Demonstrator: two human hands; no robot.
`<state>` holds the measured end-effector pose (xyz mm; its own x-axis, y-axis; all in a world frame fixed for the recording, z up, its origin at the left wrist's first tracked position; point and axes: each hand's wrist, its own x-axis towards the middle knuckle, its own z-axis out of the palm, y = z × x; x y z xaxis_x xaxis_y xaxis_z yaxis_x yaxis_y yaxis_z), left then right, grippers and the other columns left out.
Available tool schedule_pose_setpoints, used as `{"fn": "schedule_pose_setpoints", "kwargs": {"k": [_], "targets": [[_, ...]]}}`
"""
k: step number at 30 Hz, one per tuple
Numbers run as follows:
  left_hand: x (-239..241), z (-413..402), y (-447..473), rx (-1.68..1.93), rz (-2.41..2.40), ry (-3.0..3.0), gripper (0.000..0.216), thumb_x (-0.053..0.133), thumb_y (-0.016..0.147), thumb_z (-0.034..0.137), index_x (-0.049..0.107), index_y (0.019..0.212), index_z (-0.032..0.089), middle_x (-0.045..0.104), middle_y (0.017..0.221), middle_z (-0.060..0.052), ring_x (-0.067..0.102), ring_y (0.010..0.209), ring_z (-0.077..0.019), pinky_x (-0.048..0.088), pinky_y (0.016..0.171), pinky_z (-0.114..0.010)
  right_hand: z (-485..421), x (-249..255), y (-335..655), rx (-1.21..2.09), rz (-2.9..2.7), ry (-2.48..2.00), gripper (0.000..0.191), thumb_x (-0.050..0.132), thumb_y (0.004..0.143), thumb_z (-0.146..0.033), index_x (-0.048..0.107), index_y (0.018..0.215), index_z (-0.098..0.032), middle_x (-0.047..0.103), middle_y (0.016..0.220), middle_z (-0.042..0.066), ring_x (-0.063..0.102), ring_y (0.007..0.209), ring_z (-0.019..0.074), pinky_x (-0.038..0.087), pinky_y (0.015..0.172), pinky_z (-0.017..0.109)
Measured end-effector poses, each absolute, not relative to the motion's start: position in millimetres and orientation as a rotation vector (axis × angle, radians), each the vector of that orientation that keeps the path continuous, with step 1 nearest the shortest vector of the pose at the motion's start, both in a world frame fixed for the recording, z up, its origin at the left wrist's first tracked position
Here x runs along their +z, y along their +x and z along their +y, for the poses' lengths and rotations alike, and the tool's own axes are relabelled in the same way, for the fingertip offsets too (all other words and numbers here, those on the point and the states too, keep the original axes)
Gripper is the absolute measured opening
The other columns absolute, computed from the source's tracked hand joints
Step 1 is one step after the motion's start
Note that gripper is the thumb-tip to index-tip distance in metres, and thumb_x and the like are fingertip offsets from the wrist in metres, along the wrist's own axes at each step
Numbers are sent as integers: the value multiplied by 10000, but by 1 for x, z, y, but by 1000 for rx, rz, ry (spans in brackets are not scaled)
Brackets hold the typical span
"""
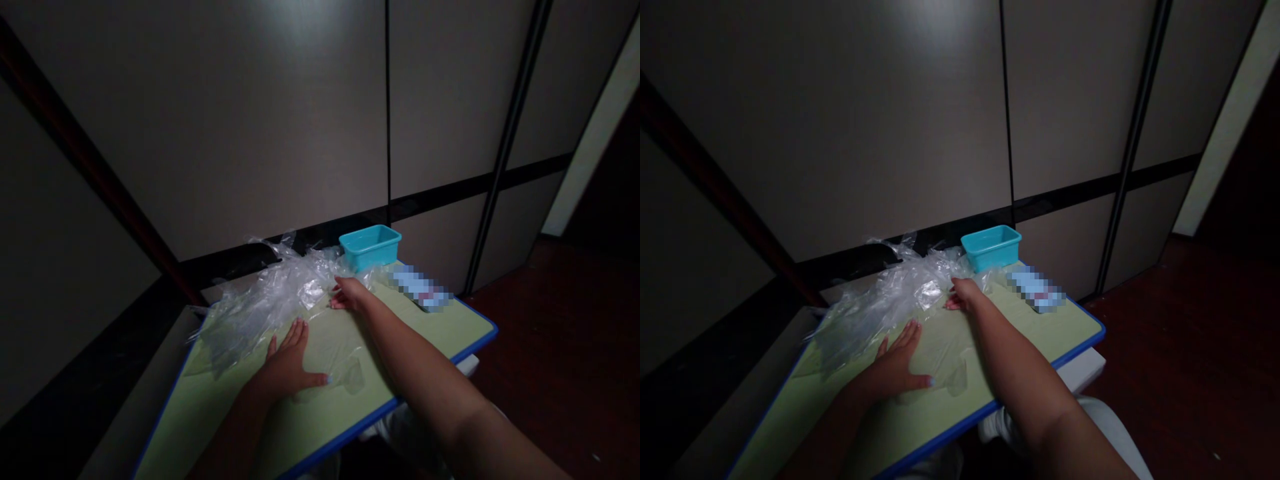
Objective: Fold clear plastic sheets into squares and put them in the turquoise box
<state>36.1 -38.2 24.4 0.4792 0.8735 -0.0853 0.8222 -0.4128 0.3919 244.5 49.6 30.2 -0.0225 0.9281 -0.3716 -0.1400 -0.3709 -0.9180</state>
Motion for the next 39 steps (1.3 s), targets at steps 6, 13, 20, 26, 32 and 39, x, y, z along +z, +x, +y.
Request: {"fn": "schedule_pose_setpoints", "kwargs": {"k": [6, 13, 20, 26, 32, 39], "targets": [[25, -36, 30, 266, 1378, 2298, 1051, 714, 488, 551, 308, 1358, 124, 144, 1439, -206, 111, 1333, -335, -48, 1028, -533, 58, 22, 253, 1184, -879, -1458, 371, 370, 859, -512, 499, 862, -165, 520, 593, 33, 525, 428, 132, 457, 406, 269], [30, -28, 32, 850, 1271, 2214, 534, 647, 664, 422, 561, 1144, 205, 450, 1329, -113, 355, 1252, -262, 197, 1049, -362, 56, 34, 259, 912, -1135, -1540, 425, 225, 909, -466, 526, 904, -167, 595, 778, 86, 594, 586, 140, 478, 516, 264], [31, -16, 20, 934, 1616, 2215, 236, 677, 593, 385, 608, 746, 218, 563, 803, -53, 483, 951, -304, 312, 929, -423, 38, 41, 252, 622, -1717, -1766, 252, 640, 704, -385, 637, 744, -136, 636, 908, 157, 560, 952, 306, 414, 798, 385], [28, -17, 18, 699, 1704, 2302, 273, 669, 570, 401, 561, 730, 209, 523, 783, -28, 468, 901, -272, 351, 828, -355, 19, 47, 238, 491, -2087, -1850, 401, 767, 524, -397, 673, 829, -154, 585, 1089, 189, 438, 1105, 386, 352, 858, 489], [31, -19, 20, 648, 1639, 2335, 270, 672, 562, 402, 488, 611, 210, 533, 723, -17, 494, 828, -246, 365, 770, -329, 17, 51, 237, 519, -2241, -1800, 303, 743, 566, -354, 678, 777, -147, 641, 970, 157, 541, 969, 328, 383, 813, 420], [33, -19, 27, 870, 1426, 2230, 239, 590, 682, 426, 562, 766, 205, 582, 822, -41, 524, 867, -244, 384, 814, -352, 21, 45, 231, 720, -2263, -1336, 87, 617, 638, -103, 655, 708, -138, 635, 661, 3, 542, 625, 116, 376, 588, 202]]}}
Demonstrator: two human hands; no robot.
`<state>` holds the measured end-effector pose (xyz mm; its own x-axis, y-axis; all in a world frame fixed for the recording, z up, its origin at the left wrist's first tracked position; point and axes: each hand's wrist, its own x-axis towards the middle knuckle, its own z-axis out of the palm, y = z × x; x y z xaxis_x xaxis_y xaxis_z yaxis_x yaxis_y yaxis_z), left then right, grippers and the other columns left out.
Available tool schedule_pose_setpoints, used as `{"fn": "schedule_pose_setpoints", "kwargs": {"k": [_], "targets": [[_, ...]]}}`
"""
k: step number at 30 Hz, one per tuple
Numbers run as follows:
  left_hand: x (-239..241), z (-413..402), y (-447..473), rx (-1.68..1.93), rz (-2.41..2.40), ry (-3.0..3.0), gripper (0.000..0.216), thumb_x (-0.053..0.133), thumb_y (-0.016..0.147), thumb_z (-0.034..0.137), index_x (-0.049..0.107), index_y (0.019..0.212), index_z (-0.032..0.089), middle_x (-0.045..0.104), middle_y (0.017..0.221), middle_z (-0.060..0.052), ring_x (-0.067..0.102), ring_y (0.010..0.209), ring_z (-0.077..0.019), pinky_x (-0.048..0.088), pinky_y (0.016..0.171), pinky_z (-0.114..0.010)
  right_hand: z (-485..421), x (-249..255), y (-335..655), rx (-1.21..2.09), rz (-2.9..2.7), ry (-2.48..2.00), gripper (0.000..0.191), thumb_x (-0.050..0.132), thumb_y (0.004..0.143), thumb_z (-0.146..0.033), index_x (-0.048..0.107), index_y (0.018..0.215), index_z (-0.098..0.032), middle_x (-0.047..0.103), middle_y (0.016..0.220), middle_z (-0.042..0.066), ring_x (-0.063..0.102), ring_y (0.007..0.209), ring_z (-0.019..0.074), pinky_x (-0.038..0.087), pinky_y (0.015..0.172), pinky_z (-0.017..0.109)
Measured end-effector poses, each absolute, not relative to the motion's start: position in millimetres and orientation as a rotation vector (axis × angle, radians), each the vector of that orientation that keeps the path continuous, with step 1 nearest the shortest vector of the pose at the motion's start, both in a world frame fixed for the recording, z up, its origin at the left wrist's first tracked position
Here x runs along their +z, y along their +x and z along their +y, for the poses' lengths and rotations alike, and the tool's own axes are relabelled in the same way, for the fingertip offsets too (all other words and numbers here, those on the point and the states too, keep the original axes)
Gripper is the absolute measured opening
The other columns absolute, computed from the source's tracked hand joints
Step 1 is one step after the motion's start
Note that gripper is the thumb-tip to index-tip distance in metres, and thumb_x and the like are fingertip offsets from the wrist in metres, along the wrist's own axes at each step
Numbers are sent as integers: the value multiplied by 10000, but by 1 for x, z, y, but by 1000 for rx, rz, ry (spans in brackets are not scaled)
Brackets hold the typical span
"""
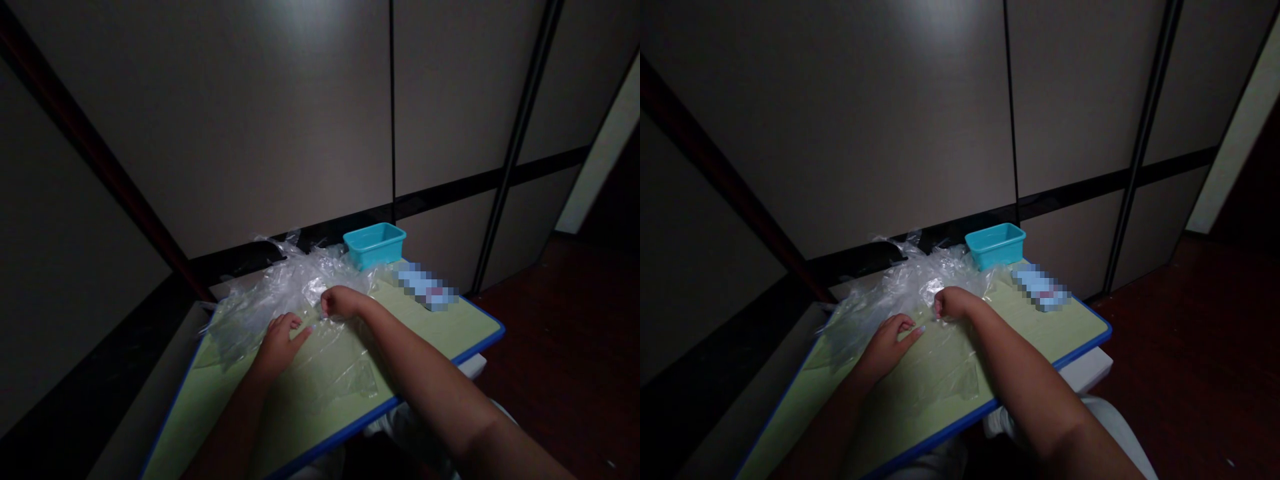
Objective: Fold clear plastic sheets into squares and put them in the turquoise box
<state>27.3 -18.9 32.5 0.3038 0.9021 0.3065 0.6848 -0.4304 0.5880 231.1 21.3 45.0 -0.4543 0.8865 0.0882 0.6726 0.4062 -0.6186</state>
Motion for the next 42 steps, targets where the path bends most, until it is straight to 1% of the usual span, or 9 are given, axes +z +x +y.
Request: {"fn": "schedule_pose_setpoints", "kwargs": {"k": [5, 7, 10, 14, 19, 22, 28, 34, 42], "targets": [[33, -19, 31, 1031, 1274, 1981, 282, 475, 790, 450, 573, 866, 197, 627, 792, -32, 578, 792, -208, 430, 764, -322, 18, 43, 221, 809, -2151, -1005, 105, 556, 695, -106, 640, 757, -122, 600, 659, -28, 515, 631, 86, 371, 591, 175], [33, -20, 33, 1059, 1211, 1860, 372, 413, 821, 500, 566, 929, 179, 638, 717, -27, 604, 710, -197, 453, 716, -317, 17, 42, 217, 811, -2108, -923, 90, 553, 708, -122, 634, 746, -123, 588, 655, -28, 503, 628, 85, 365, 593, 177], [38, -23, 35, 1059, 1121, 1711, 553, 321, 842, 573, 506, 1114, 129, 656, 667, -47, 631, 617, -203, 477, 667, -334, 14, 40, 212, 794, -2050, -866, 61, 581, 709, -168, 623, 708, -124, 544, 604, -36, 461, 583, 82, 342, 561, 179], [50, -29, 35, 992, 927, 1359, 612, 312, 872, 546, 369, 1291, 103, 689, 770, -101, 659, 682, -222, 469, 725, -355, 12, 41, 209, 777, -2000, -833, 74, 592, 715, -192, 613, 690, -126, 510, 571, -40, 441, 560, 86, 334, 548, 188], [55, -31, 34, 904, 822, 1051, 526, 264, 924, 453, 323, 1346, 144, 689, 859, -114, 666, 759, -215, 459, 792, -360, 9, 43, 208, 806, -1939, -721, 66, 587, 727, -178, 623, 696, -131, 577, 637, -18, 499, 626, 103, 372, 616, 206], [55, -31, 35, 909, 800, 1008, 464, 280, 934, 401, 378, 1316, 157, 683, 917, -112, 662, 787, -201, 457, 831, -359, 9, 43, 207, 815, -1945, -706, 58, 598, 724, -171, 631, 698, -131, 581, 648, -14, 497, 630, 103, 371, 616, 207], [58, -29, 35, 955, 882, 941, 398, 326, 928, 359, 591, 1072, 100, 637, 1083, -131, 644, 850, -175, 476, 818, -285, 14, 39, 206, 602, -1980, -857, 103, 672, 683, -208, 621, 737, -137, 532, 714, -11, 452, 638, 92, 344, 594, 193], [54, -24, 31, 924, 881, 996, 433, 331, 902, 389, 645, 963, 97, 623, 1115, -142, 573, 1039, -219, 421, 928, -311, 19, 32, 208, 502, -1986, -1048, 242, 704, 647, -251, 568, 827, -162, 523, 769, -12, 442, 644, 94, 316, 582, 190], [48, -20, 26, 946, 901, 1096, 416, 440, 836, 434, 658, 966, 105, 640, 1085, -137, 556, 1062, -257, 421, 922, -352, 14, 34, 210, 465, -2023, -1256, 437, 711, 616, -456, 569, 937, -195, 576, 781, 10, 500, 677, 131, 324, 582, 217]]}}
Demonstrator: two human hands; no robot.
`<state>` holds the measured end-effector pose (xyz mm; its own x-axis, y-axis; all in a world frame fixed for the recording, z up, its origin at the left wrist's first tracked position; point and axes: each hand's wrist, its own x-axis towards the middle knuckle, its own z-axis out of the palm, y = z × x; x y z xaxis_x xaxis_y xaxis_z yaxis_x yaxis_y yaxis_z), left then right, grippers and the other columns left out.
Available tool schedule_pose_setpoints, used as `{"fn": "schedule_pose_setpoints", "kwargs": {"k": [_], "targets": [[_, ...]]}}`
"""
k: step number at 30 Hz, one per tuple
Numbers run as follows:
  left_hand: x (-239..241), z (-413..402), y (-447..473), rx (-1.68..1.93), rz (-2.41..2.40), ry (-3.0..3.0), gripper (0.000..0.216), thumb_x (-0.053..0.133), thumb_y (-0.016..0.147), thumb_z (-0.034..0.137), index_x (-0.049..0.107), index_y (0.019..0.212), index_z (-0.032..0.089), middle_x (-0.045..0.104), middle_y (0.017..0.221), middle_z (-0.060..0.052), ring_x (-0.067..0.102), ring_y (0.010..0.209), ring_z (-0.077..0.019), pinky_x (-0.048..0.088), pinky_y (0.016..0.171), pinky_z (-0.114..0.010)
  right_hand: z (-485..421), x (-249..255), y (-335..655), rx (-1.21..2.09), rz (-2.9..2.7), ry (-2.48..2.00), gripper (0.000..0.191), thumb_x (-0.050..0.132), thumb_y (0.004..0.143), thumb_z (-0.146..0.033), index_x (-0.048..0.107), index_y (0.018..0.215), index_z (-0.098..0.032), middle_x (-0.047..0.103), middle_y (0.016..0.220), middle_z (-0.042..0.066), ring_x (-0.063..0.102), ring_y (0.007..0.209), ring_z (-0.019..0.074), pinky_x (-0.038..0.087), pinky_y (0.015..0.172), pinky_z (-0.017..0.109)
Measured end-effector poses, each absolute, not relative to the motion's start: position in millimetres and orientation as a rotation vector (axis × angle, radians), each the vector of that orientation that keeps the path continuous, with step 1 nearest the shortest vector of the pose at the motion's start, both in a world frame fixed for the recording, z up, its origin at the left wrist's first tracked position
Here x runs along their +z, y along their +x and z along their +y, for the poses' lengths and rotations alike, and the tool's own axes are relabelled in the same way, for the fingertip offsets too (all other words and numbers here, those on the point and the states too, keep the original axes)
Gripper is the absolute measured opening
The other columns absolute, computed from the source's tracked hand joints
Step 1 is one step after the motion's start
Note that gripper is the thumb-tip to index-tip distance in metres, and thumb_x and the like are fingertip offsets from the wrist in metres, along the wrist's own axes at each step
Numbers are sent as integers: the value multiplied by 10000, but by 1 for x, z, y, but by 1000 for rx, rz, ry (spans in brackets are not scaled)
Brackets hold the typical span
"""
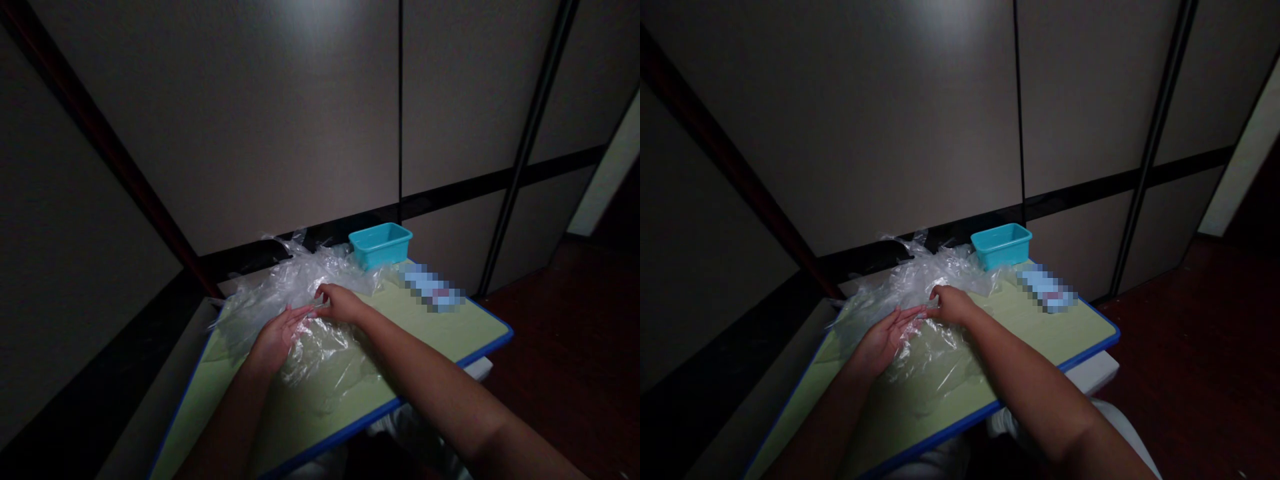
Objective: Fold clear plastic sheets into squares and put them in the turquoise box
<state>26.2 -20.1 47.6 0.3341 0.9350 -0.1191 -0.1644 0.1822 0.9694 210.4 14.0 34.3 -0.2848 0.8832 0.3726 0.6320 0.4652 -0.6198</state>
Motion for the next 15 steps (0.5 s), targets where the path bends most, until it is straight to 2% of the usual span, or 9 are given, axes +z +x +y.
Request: {"fn": "schedule_pose_setpoints", "kwargs": {"k": [3, 8, 12, 15], "targets": [[47, -20, 26, 999, 890, 1089, 392, 477, 827, 421, 660, 962, 102, 638, 1090, -137, 549, 1073, -264, 420, 917, -367, 14, 35, 210, 625, -1951, -1320, 412, 631, 690, -513, 591, 929, -179, 576, 661, 4, 507, 585, 126, 328, 542, 223], [50, -24, 29, 1069, 876, 1112, 375, 548, 792, 427, 664, 923, 95, 625, 1113, -149, 579, 1026, -268, 414, 912, -379, 13, 41, 209, 1171, -1682, -1139, 391, 451, 842, -474, 608, 940, -129, 546, 514, -18, 489, 452, 99, 354, 486, 214], [54, -28, 30, 1030, 851, 1209, 427, 559, 771, 468, 659, 930, 84, 636, 1077, -176, 567, 1037, -285, 426, 880, -389, 14, 45, 210, 1273, -1540, -957, 323, 553, 783, -409, 631, 889, -115, 580, 564, -12, 517, 522, 93, 387, 544, 212], [53, -28, 30, 1054, 893, 1247, 423, 575, 758, 477, 662, 910, 92, 623, 1103, -175, 569, 1025, -272, 442, 849, -370, 15, 45, 212, 1294, -1469, -892, 324, 617, 706, -408, 637, 842, -115, 635, 685, 21, 539, 592, 99, 401, 587, 224]]}}
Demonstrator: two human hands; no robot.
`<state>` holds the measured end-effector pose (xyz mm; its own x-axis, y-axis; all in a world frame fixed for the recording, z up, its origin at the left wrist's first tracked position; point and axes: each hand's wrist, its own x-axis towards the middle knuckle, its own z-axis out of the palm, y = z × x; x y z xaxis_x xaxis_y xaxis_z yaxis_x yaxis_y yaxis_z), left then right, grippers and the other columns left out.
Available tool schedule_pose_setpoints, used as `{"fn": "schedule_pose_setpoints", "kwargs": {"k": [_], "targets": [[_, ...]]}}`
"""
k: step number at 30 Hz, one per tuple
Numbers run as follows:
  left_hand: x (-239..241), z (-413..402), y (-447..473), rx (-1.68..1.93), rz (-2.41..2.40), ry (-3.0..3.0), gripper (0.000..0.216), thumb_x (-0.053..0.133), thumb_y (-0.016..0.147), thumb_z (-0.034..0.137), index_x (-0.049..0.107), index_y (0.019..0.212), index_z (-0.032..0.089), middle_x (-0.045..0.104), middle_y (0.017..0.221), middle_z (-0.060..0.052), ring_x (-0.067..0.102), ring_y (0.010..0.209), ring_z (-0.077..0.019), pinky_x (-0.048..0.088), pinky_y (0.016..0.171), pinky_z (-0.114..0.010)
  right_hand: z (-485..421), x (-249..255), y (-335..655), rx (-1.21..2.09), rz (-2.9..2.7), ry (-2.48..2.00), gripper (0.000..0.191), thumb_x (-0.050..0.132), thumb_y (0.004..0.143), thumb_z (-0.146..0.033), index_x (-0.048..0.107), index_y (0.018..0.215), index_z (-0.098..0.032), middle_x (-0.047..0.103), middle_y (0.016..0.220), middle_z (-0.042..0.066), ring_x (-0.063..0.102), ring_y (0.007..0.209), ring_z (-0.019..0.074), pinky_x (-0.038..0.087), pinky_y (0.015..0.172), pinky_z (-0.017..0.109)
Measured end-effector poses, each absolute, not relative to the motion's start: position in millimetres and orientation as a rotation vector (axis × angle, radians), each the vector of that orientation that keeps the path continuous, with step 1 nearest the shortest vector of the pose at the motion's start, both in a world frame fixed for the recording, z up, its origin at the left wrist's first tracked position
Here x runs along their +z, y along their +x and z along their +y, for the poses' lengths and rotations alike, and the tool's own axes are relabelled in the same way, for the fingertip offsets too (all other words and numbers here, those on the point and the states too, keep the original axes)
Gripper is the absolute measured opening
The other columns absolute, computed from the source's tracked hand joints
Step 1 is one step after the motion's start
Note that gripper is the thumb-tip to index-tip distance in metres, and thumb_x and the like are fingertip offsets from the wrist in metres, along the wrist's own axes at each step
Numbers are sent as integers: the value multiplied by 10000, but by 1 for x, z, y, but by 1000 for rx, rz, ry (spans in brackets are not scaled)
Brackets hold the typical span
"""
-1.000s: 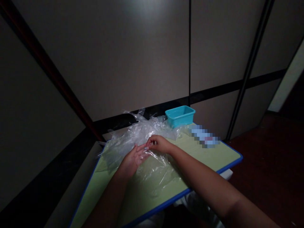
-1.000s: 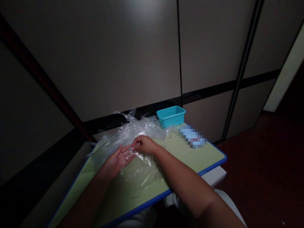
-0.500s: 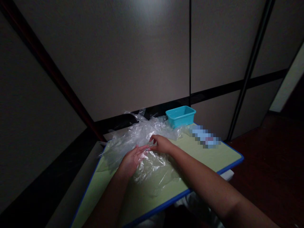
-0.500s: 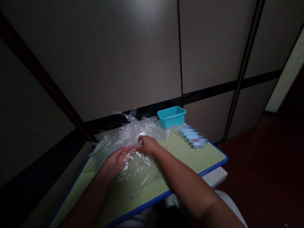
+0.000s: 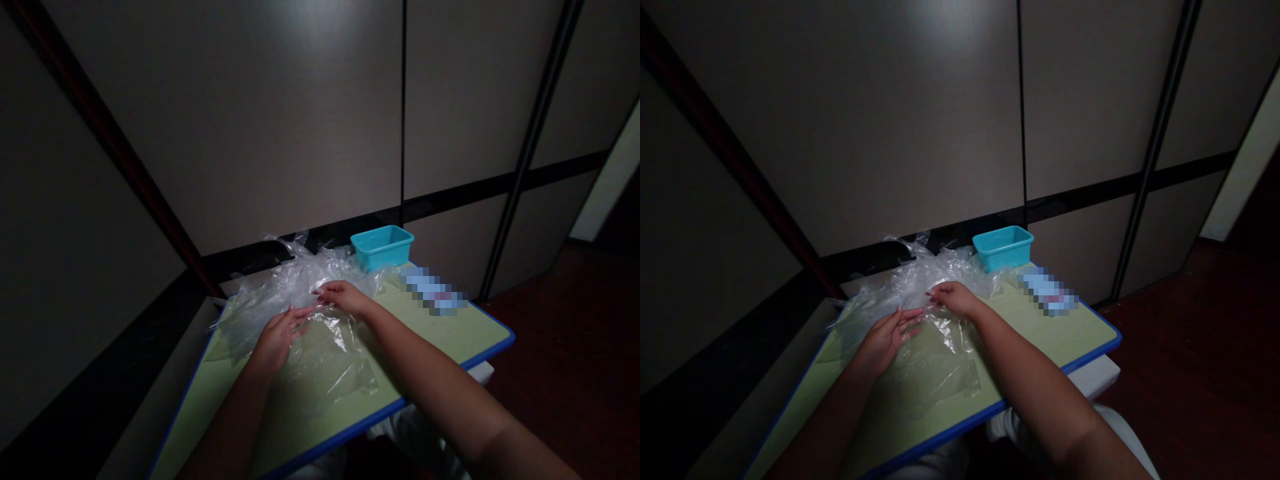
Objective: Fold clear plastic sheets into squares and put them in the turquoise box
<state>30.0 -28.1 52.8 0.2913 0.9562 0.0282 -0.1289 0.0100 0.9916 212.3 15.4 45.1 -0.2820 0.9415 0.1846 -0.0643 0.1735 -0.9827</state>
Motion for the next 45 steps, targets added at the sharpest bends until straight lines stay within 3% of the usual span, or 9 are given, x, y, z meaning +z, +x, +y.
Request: {"fn": "schedule_pose_setpoints", "kwargs": {"k": [4, 9, 16, 19, 22, 26, 29, 34, 45], "targets": [[50, -27, 30, 1017, 929, 1285, 466, 556, 754, 524, 666, 893, 94, 615, 1114, -180, 606, 933, -255, 460, 809, -367, 15, 47, 214, 1262, -1454, -905, 408, 609, 672, -478, 645, 862, -119, 663, 807, 64, 564, 667, 120, 410, 615, 244], [51, -28, 32, 998, 1002, 1373, 540, 524, 742, 582, 656, 912, 87, 625, 1082, -190, 643, 826, -244, 477, 740, -351, 19, 49, 214, 1057, -1527, -1044, 406, 477, 785, -472, 637, 934, -130, 656, 967, 88, 586, 801, 142, 422, 687, 264], [43, -19, 26, 1011, 1244, 1614, 411, 562, 701, 530, 687, 779, 146, 692, 805, -105, 629, 775, -256, 458, 733, -360, 27, 36, 227, 763, -1593, -1440, 200, 608, 729, -327, 636, 669, -138, 634, 805, 129, 553, 904, 270, 365, 789, 371], [41, -18, 27, 1058, 1303, 1813, 294, 619, 658, 466, 687, 755, 196, 672, 910, -72, 559, 969, -276, 369, 916, -387, 24, 37, 230, 652, -1556, -1488, 197, 624, 716, -277, 640, 867, -152, 578, 1022, 163, 455, 1071, 315, 324, 863, 419], [40, -24, 33, 1046, 1278, 1976, 331, 648, 639, 425, 680, 896, 218, 607, 1120, -76, 462, 1134, -271, 243, 1028, -382, 23, 44, 231, 603, -1514, -1402, 300, 497, 817, -278, 553, 1091, -168, 479, 1193, 156, 387, 1156, 270, 314, 914, 398], [35, -39, 40, 607, 1288, 2228, 570, 607, 684, 458, 535, 1198, 221, 388, 1377, -118, 242, 1309, -293, 43, 1055, -491, 22, 54, 228, 777, -1490, -1226, 363, 236, 923, -336, 514, 1100, -182, 565, 1076, 96, 561, 947, 171, 439, 786, 314], [32, -45, 43, 241, 1302, 2330, 790, 580, 686, 526, 338, 1352, 176, 172, 1447, -167, 112, 1338, -316, -41, 1015, -561, 19, 54, 226, 1320, -1346, -961, 477, 147, 928, -427, 527, 1047, -165, 606, 958, 93, 613, 800, 157, 476, 697, 307], [33, -45, 41, 66, 1363, 2376, 1024, 645, 569, 588, 224, 1395, 151, 128, 1440, -216, 77, 1331, -355, -111, 960, -616, 18, 43, 229, 2001, -1255, -647, 626, 139, 871, -601, 562, 986, -154, 630, 830, 87, 630, 784, 180, 473, 706, 311], [47, -47, 35, -297, 1327, 2433, 1135, 600, 570, 632, 3, 1415, 165, -55, 1462, -137, -71, 1340, -310, -22, 959, -653, 40, 31, 235, 1638, -938, -986, 425, 265, 919, -451, 556, 859, -148, 585, 690, 34, 582, 632, 114, 445, 661, 242]]}}
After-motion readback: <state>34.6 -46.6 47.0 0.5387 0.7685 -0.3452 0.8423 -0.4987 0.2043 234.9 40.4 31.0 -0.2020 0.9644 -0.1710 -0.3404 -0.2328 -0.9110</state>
